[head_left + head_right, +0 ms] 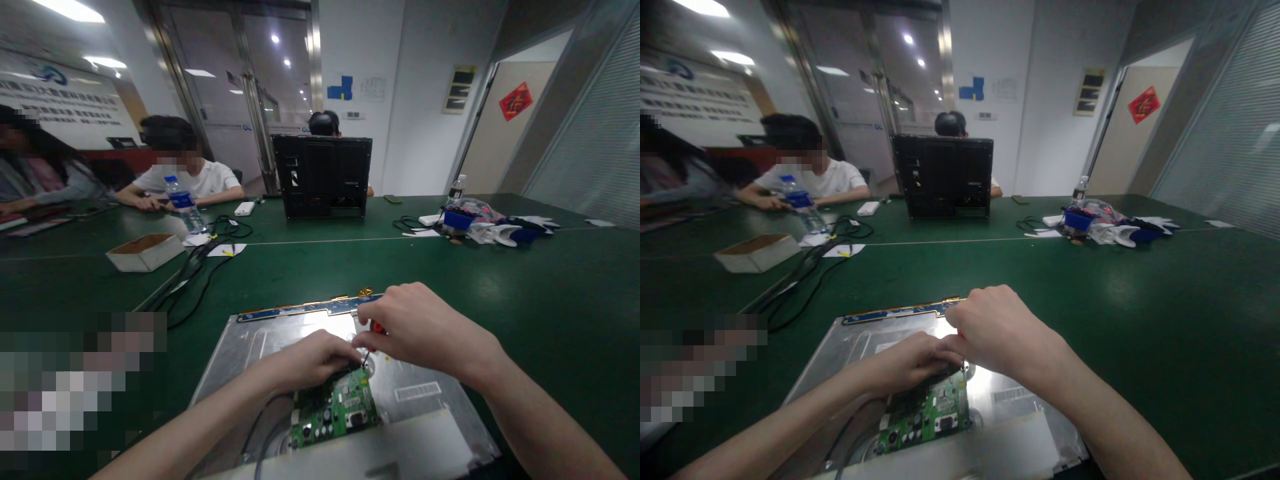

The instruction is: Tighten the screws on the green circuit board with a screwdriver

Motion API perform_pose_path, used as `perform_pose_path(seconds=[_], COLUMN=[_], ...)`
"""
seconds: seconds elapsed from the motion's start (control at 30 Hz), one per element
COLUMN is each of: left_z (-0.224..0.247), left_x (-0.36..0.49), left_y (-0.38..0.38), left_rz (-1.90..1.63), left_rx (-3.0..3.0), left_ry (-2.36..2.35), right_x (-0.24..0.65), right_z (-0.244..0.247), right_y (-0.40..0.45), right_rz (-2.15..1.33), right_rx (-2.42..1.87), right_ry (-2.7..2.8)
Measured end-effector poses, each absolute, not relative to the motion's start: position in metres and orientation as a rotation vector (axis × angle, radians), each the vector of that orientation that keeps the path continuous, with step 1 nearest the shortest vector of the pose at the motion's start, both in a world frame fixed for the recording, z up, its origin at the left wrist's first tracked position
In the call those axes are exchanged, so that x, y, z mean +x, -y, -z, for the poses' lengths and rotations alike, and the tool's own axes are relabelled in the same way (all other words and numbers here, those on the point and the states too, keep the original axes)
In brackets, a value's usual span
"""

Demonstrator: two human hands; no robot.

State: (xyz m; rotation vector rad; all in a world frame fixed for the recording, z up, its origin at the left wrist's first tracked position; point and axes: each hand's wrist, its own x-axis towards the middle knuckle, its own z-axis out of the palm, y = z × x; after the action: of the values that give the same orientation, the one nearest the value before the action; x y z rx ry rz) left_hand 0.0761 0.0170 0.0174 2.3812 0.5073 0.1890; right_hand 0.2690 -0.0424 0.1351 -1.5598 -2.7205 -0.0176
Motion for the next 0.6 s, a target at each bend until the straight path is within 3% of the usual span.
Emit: perform_pose_path(seconds=[0.3, 0.6], left_z=[-0.0201, -0.0139], left_x=[0.076, 0.074], left_y=[-0.0161, -0.019], left_rz=[-0.216, -0.188], left_rx=[2.321, 2.395], left_ry=[-0.472, -0.511], right_x=[0.2742, 0.2692], right_z=[-0.1329, -0.1352], right_y=[0.0434, 0.0408], right_rz=[-0.058, 0.041], right_rx=[-1.402, -1.534], right_ry=[2.731, 2.725])
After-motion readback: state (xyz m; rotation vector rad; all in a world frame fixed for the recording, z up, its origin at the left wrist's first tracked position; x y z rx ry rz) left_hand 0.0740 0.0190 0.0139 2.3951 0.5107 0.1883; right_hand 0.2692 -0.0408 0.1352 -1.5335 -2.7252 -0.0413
